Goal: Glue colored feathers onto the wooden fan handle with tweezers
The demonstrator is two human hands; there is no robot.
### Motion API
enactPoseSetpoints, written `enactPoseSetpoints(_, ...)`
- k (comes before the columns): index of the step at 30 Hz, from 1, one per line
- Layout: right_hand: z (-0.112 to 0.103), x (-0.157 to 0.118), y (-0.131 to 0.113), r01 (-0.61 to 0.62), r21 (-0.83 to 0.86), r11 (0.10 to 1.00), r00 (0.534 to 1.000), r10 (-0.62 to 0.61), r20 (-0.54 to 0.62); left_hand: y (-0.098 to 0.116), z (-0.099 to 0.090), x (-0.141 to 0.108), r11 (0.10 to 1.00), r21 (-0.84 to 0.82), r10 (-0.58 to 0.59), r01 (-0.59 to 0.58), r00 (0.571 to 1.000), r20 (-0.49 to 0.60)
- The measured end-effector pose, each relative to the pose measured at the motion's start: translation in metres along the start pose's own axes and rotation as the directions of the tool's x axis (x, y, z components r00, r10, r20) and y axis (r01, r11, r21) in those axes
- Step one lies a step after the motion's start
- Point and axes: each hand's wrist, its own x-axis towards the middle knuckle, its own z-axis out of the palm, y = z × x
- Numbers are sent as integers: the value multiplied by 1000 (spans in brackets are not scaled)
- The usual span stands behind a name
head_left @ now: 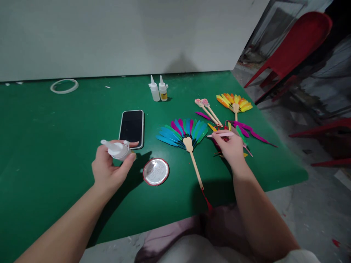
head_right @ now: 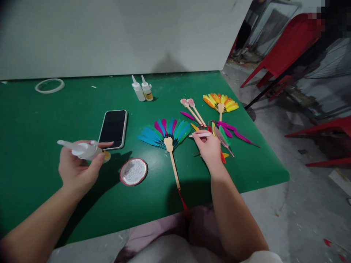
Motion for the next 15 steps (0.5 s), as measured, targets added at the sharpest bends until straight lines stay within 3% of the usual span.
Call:
enactPoseSetpoints(11, -4, -1, -4, 97, -81, 992, 992, -90, 93, -5, 2, 2, 999, -8, 52, -52, 998, -37)
enactPoseSetpoints(15, -8, 0, 1, 77, -18, 997, 985, -73, 154, -5, 1, 1, 999, 0, 52, -52, 998, -35)
